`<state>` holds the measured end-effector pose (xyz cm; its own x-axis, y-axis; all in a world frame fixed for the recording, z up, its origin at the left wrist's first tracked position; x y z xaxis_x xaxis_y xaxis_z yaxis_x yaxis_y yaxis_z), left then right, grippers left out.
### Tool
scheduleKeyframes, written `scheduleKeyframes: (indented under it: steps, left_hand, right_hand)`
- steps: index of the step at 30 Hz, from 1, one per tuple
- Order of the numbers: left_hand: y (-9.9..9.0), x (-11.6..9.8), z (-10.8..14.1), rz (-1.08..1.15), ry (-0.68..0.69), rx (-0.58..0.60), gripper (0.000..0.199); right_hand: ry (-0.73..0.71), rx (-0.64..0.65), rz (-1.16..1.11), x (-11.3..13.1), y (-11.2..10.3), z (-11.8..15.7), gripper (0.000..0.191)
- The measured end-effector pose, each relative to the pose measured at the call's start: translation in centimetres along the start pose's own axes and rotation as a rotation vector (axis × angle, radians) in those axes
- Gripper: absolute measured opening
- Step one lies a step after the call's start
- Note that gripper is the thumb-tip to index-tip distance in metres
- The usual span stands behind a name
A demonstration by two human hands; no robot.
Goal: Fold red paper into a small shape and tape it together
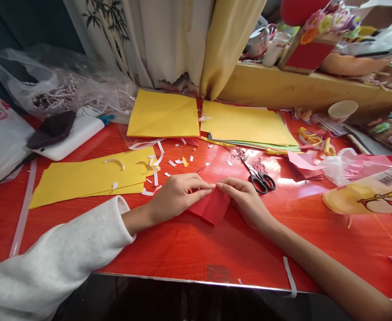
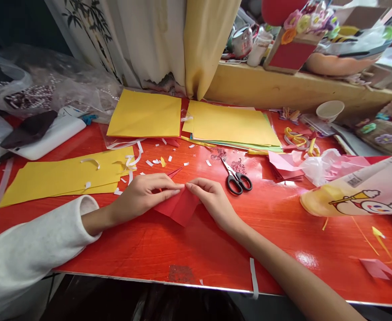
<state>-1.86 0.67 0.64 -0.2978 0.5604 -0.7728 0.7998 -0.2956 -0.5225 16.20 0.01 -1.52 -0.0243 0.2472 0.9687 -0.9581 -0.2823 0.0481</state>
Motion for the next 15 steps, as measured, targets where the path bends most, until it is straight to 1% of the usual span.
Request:
scheduleKeyframes:
  steps: [3, 5, 8, 10, 15]
  left_hand:
    - [-0.01, -0.01, -0.03, 0.019, -0.031, 0.02, 0.019]
    - [0.01, 0.01, -0.1, 0.064, -0.115, 0.043, 0.02]
    - [0.0, 0.1, -0.19, 0.177, -0.277, 0.067, 0.027]
    - [-0.04, 0.13, -0.23, 0.216, -0.343, 0.09, 0.029]
    - [-0.25, 0.09, -0.29, 0.183, -0.401, 0.166, 0.029]
  right_hand:
    - [-0.006, -0.013, 0.03, -0.04, -0.05, 0.05, 0.022]
    - [-0.003, -0.016, 0.05, 0.0, -0.06, 0.09, 0.023]
    - [-0.016, -0.003, 0.089, 0.2, 0.03, 0.21, 0.022]
    - [-0.033, 0.014, 0.125, 0.39, 0.17, 0.32, 0.023]
    - [-0.047, 0.03, 0.2, 0.66, 0.47, 0.51, 0.023]
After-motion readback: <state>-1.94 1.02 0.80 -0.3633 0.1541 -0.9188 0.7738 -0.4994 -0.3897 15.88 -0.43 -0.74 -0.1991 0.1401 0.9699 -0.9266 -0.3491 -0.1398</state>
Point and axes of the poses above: each hand's wrist, its own z-axis away from the middle knuckle, its own y-axis out of the palm, x = y × z, the point moved 2 cm from there along -z, towards the middle knuckle, and after that the axes turned 3 degrees about y, right-handed, at the moved point
